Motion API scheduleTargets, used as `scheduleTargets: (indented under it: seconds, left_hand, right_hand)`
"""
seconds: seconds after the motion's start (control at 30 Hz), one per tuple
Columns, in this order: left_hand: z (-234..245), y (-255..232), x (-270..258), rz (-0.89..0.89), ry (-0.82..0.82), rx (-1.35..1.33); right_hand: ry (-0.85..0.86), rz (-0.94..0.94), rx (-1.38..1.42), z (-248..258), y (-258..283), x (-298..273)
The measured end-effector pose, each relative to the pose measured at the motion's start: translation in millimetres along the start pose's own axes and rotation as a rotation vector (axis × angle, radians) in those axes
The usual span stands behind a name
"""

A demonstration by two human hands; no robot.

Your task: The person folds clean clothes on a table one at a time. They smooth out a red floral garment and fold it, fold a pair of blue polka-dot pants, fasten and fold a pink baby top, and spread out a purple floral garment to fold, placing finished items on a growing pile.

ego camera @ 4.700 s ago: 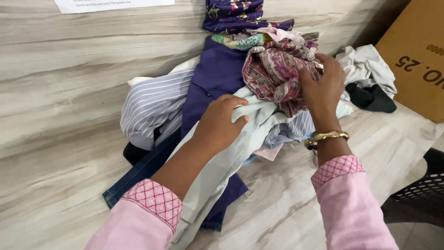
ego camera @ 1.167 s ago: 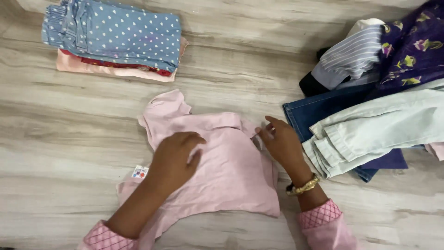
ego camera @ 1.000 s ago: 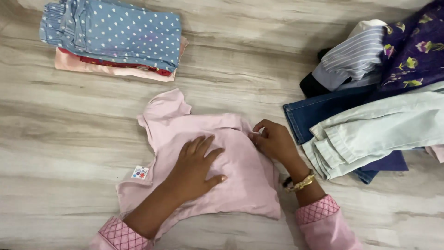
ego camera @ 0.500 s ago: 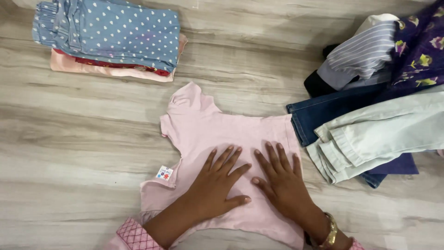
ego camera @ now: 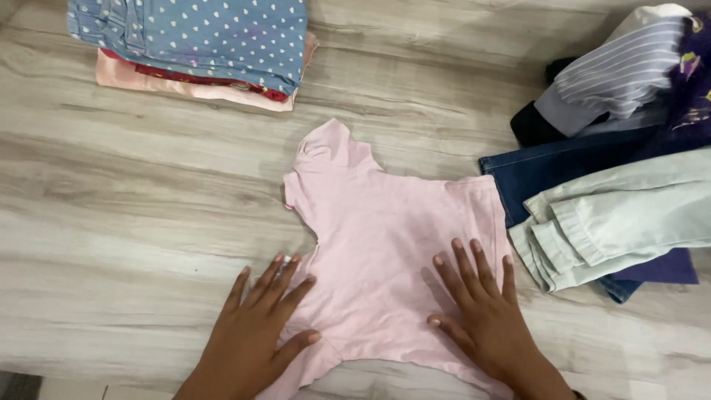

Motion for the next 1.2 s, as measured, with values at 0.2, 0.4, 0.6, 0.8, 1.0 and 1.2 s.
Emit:
scheduleTargets:
  seconds: [0.2,0.4,0.6,0.8,1.0,1.2]
  left_hand:
    - [21.9,19.9,3.5,0.084,-0.204,0.061]
    - [20.3,55.6,35.5,0.295,-0.059,-0.072]
    - [-12.3,113.6,45.7,0.677,-0.004,-0.395]
    - [-26.2,122.4,62.2,0.732,0.041,-0.546]
    - [-34.7,126.3,60.7,0.644,-0.104,-0.495]
    - [-20.2,116.7,61.9,0.717,-0.119,-0.48]
  right_hand:
    - [0.117,0.011,0.032,-12.4,6.9,-8.8]
    - [0.095,0.008,0.033,-11.2,6.7,-10.6]
    - [0.138,0.032,0.024,-10.1,-0.7,-4.0]
    - [0.198,0.068,0.235,9.3,39.2,87.2]
    - [-0.054,0.189,0.41,-45.5,113.3,183.0]
    - [-0.065,0.261,0.244,-82.5,130.4,202.5]
Point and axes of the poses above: each hand's wrist, its own x-axis towards the middle knuckle, its own z-axis out of the back of the hand, y = z × x, the point moved 9 cm from there along x, towards the middle knuckle, and after that the axes turned 14 degrees about -y, right-handed, at the moved point
